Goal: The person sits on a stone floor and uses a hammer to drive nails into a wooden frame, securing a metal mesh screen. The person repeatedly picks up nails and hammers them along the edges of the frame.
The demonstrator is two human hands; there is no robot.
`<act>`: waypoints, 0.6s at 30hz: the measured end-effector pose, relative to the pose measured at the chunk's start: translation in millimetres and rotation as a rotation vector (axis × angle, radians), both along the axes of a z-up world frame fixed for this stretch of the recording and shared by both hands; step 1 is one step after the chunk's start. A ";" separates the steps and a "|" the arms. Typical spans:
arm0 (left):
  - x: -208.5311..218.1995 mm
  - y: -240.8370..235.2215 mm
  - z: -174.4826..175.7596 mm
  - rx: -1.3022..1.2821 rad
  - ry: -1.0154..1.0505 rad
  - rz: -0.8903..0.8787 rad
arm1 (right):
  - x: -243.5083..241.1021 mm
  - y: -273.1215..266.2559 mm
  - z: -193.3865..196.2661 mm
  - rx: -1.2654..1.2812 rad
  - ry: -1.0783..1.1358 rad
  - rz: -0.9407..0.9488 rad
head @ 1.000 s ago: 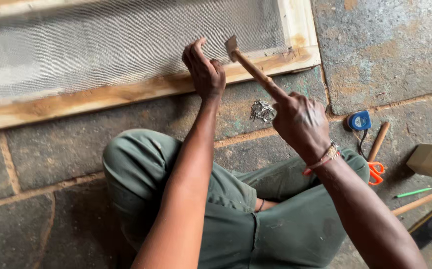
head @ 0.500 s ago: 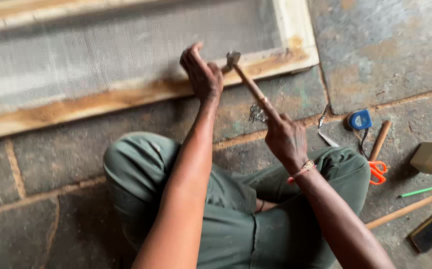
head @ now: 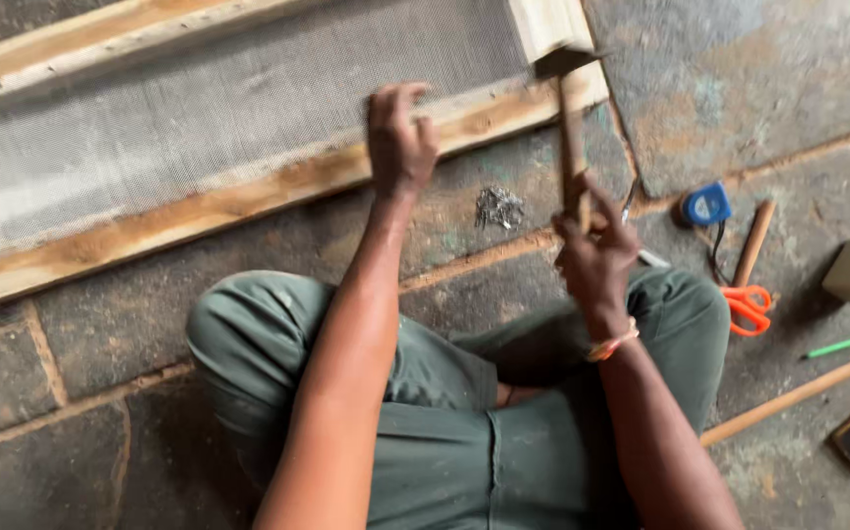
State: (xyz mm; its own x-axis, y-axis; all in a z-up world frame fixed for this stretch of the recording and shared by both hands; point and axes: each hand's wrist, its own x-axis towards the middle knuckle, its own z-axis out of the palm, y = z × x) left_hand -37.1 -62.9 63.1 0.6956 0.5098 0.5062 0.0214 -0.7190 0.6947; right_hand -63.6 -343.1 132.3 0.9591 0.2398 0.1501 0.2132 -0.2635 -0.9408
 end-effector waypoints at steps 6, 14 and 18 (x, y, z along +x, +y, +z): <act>7.7 -45.9 -20.9 0.079 0.571 -0.582 | 30.5 -17.8 15.0 0.343 0.566 -0.343; 1.7 -51.3 -71.6 0.453 0.365 -0.604 | 36.6 -28.3 11.5 0.473 0.802 -0.340; 2.0 -55.1 -71.0 0.586 0.311 -0.622 | 35.9 -31.6 6.8 0.472 0.811 -0.327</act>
